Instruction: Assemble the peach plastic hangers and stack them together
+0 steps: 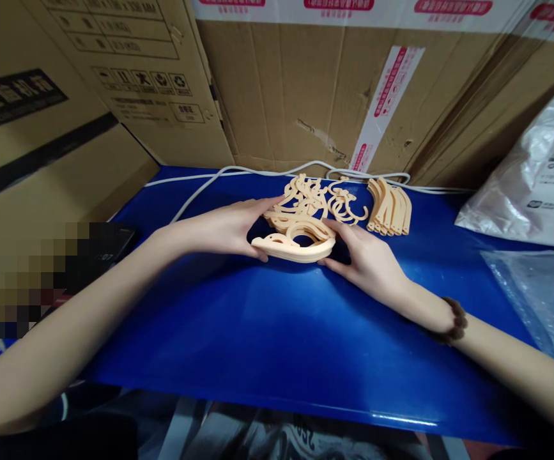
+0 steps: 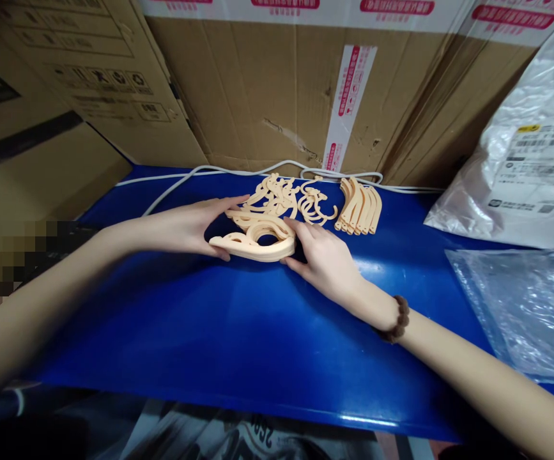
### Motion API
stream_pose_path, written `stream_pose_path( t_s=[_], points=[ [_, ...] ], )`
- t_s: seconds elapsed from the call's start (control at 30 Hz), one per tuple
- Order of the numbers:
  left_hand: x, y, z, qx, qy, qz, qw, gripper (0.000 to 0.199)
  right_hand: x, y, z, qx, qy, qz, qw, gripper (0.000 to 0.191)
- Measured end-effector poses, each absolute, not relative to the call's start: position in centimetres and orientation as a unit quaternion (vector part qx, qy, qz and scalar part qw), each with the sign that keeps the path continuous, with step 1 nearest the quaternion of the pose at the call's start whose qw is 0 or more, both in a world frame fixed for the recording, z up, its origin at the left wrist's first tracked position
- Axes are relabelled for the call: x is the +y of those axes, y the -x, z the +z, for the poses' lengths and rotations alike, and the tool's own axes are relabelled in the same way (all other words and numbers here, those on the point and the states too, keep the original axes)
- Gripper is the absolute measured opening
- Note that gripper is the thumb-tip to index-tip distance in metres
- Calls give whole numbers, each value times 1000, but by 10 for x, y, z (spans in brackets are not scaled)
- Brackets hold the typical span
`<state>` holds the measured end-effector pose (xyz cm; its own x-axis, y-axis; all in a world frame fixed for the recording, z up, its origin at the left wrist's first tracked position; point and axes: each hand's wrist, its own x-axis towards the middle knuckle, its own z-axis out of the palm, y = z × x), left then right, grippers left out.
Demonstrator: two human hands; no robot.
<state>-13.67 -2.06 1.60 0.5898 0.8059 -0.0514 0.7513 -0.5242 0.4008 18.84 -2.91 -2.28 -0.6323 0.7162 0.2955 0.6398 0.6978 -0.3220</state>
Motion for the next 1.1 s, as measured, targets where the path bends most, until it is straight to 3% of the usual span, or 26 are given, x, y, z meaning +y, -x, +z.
stream_pose_path(
  t_s=[0.37, 0.6, 0.77, 1.1],
  points=[
    [-18, 147, 21, 479, -853, 53, 198, 130, -17, -171, -24, -902, 370, 98, 200, 64],
    [-20, 146, 29, 492, -839, 46, 228, 124, -17, -170, -27, -900, 370, 98, 206, 64],
    [-18, 147, 26, 475, -851, 34, 223, 132, -18, -169, -26, -899, 375, 97, 203, 67],
    [-15, 146, 31, 476, -849, 25, 229, 116, -16, -171, -28, -902, 369, 98, 201, 67]
  ],
)
